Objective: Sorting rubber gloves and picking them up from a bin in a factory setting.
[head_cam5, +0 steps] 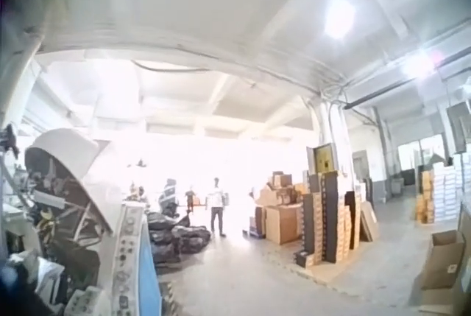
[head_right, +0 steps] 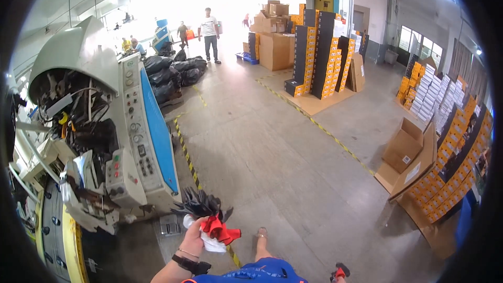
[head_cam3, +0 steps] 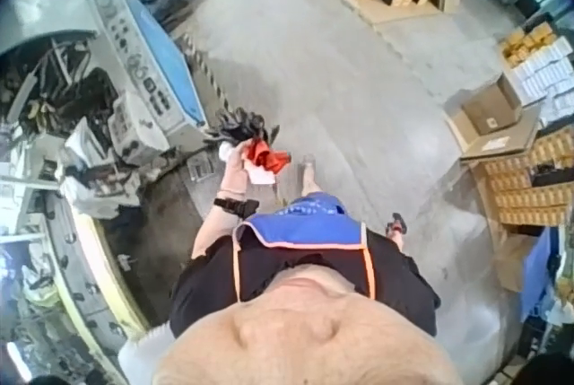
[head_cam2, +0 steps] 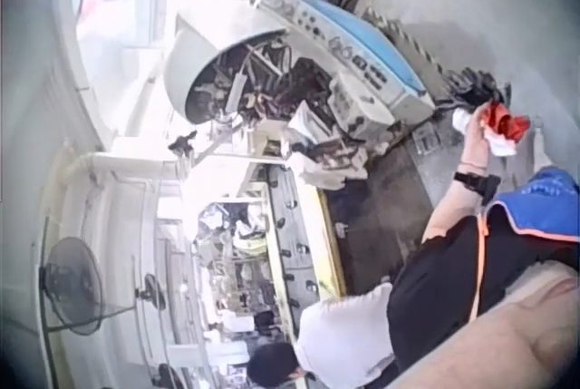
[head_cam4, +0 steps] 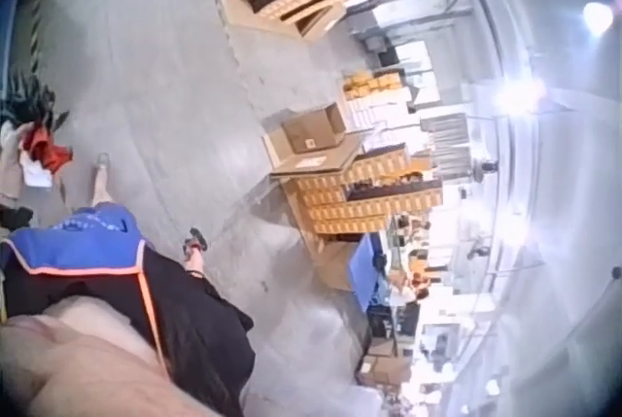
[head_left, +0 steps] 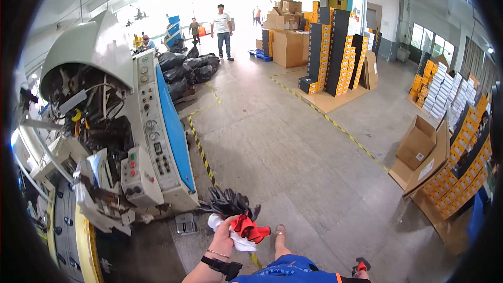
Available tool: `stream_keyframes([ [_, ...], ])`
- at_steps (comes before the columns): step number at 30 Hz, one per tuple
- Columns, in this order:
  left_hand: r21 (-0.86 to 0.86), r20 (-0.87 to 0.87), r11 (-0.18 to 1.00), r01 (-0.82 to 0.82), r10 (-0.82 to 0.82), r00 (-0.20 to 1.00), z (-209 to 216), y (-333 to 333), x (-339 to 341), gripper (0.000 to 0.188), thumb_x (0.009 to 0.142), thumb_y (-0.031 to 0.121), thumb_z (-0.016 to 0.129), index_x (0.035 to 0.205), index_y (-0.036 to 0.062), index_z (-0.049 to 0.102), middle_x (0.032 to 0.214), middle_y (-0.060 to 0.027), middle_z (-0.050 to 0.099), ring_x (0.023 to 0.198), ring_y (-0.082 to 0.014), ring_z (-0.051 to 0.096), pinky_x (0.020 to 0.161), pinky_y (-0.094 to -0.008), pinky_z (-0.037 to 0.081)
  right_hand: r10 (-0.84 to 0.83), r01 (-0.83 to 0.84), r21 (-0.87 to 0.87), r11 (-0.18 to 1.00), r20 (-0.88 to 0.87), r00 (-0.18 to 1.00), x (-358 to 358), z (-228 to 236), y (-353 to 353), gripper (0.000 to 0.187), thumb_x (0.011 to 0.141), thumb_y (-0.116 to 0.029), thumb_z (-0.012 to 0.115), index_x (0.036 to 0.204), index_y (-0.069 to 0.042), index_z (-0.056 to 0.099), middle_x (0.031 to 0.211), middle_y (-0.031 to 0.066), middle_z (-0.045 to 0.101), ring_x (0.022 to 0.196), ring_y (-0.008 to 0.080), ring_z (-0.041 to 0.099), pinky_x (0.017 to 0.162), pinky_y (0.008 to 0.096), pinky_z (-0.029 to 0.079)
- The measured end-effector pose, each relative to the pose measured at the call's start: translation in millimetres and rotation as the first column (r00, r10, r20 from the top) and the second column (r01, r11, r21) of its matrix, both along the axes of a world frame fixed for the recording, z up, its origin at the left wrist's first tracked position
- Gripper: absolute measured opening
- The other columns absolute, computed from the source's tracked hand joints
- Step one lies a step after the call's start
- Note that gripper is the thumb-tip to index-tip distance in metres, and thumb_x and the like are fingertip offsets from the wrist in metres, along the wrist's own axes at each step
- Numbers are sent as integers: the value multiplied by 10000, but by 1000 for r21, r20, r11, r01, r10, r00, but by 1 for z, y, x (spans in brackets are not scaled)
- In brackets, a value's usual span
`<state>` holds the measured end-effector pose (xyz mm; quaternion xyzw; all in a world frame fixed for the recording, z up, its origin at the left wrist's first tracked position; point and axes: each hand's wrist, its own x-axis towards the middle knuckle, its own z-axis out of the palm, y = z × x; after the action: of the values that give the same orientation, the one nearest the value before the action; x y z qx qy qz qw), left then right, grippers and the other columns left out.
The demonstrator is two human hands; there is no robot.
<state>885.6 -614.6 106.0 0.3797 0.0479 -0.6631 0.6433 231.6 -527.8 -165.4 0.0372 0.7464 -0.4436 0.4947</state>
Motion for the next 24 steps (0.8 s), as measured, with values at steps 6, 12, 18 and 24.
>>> stream_keyframes([
  [6,37,45,998,-45,43,998,16,-144,60,147,819,135,642,920,29,652,892,-86,690,829,-231,659,804,-363,530,398,-486,-25,874,-539,743,55,-12,-195,190,756,-114,603,945,-106,593,808,73,587,723,258,574,617,398,462],
  [12,93,69,959,-266,261,963,31,-216,134,185,809,153,639,939,21,646,911,-109,686,852,-279,657,839,-424,526,603,-862,317,395,-797,-17,203,28,-396,277,800,-258,593,978,-45,599,868,95,622,787,218,585,669,385,474],
  [18,133,42,875,-465,464,885,-27,-298,238,147,834,180,588,864,42,628,810,-100,674,737,-258,657,736,-403,555,413,-417,-142,898,-60,909,420,91,-709,243,740,-179,674,939,-102,557,836,29,508,741,180,485,627,393,424],
  [24,91,308,802,-590,541,783,-22,-429,339,127,865,155,536,843,59,617,774,-80,656,721,-221,646,693,-349,552,464,-428,-279,859,75,882,566,107,-858,177,731,-146,677,853,-121,551,717,18,470,647,167,460,594,378,386],
])
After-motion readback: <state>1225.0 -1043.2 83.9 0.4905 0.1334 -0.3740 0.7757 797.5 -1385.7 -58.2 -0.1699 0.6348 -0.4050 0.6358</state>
